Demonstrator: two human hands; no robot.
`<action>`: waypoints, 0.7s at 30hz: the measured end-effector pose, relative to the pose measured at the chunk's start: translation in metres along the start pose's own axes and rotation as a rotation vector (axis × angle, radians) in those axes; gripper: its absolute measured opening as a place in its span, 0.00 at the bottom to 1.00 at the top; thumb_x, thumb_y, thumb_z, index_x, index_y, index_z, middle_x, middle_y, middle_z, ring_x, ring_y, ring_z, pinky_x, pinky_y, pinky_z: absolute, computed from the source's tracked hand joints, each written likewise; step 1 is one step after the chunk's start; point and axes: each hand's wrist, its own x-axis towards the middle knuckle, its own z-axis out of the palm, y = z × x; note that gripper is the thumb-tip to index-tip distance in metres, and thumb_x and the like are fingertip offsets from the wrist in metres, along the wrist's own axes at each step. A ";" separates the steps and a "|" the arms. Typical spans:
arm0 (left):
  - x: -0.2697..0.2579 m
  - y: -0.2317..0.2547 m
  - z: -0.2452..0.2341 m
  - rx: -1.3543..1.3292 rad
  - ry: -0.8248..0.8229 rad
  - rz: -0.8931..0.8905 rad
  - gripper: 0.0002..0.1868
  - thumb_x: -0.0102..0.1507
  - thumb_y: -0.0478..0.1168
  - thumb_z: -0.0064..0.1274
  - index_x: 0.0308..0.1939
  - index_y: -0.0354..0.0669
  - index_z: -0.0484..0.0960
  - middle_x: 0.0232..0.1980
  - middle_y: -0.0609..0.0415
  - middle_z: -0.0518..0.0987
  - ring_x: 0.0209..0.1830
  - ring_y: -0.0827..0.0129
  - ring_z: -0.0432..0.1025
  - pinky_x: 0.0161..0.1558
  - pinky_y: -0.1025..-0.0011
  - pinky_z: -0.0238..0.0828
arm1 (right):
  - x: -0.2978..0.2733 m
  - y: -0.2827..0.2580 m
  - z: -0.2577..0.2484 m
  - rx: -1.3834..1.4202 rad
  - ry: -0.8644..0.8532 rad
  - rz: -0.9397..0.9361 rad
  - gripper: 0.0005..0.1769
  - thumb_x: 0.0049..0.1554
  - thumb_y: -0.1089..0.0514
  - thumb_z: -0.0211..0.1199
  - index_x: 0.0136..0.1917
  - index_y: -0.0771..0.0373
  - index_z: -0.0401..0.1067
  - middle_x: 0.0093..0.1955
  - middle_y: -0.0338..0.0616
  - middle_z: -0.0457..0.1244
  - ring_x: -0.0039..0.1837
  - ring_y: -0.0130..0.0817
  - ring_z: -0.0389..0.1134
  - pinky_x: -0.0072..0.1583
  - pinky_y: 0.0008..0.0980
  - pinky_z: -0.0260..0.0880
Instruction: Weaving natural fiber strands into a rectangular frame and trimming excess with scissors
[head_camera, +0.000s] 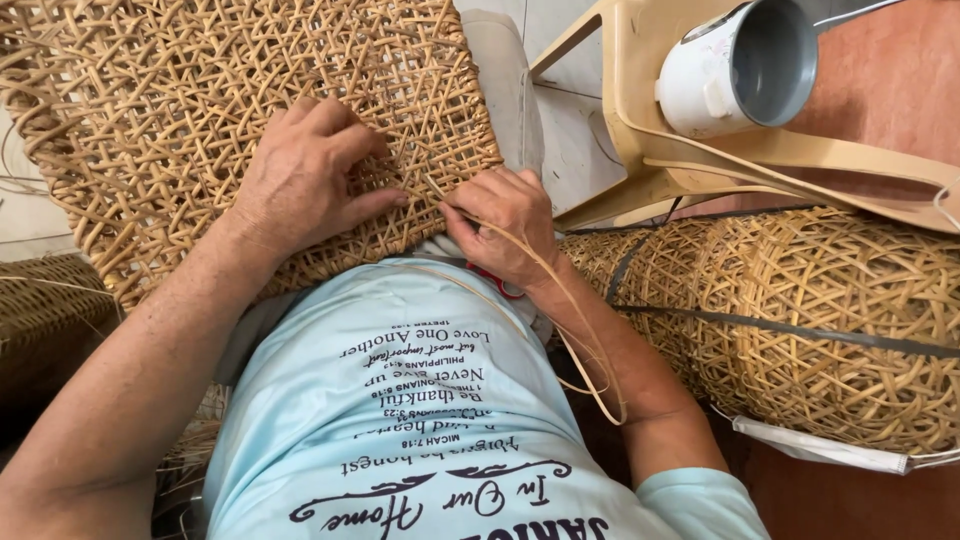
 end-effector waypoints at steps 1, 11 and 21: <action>-0.002 0.002 -0.001 0.030 -0.045 0.009 0.28 0.63 0.67 0.65 0.51 0.50 0.85 0.47 0.52 0.77 0.49 0.56 0.70 0.49 0.58 0.69 | 0.000 0.000 0.000 -0.002 0.006 -0.004 0.09 0.57 0.59 0.71 0.39 0.53 0.72 0.36 0.34 0.64 0.40 0.35 0.65 0.43 0.36 0.53; -0.034 0.027 -0.003 0.191 0.070 0.085 0.12 0.70 0.51 0.61 0.56 0.58 0.84 0.59 0.56 0.78 0.60 0.56 0.72 0.54 0.55 0.70 | -0.005 0.004 0.007 0.028 0.033 -0.006 0.06 0.57 0.59 0.73 0.42 0.54 0.76 0.40 0.34 0.69 0.41 0.34 0.68 0.44 0.37 0.56; -0.017 0.032 -0.012 0.335 0.023 0.077 0.16 0.71 0.55 0.54 0.61 0.62 0.79 0.49 0.58 0.75 0.48 0.62 0.71 0.44 0.63 0.69 | -0.005 0.001 0.003 0.082 -0.029 0.017 0.04 0.58 0.63 0.70 0.45 0.56 0.75 0.43 0.37 0.70 0.45 0.38 0.69 0.48 0.39 0.60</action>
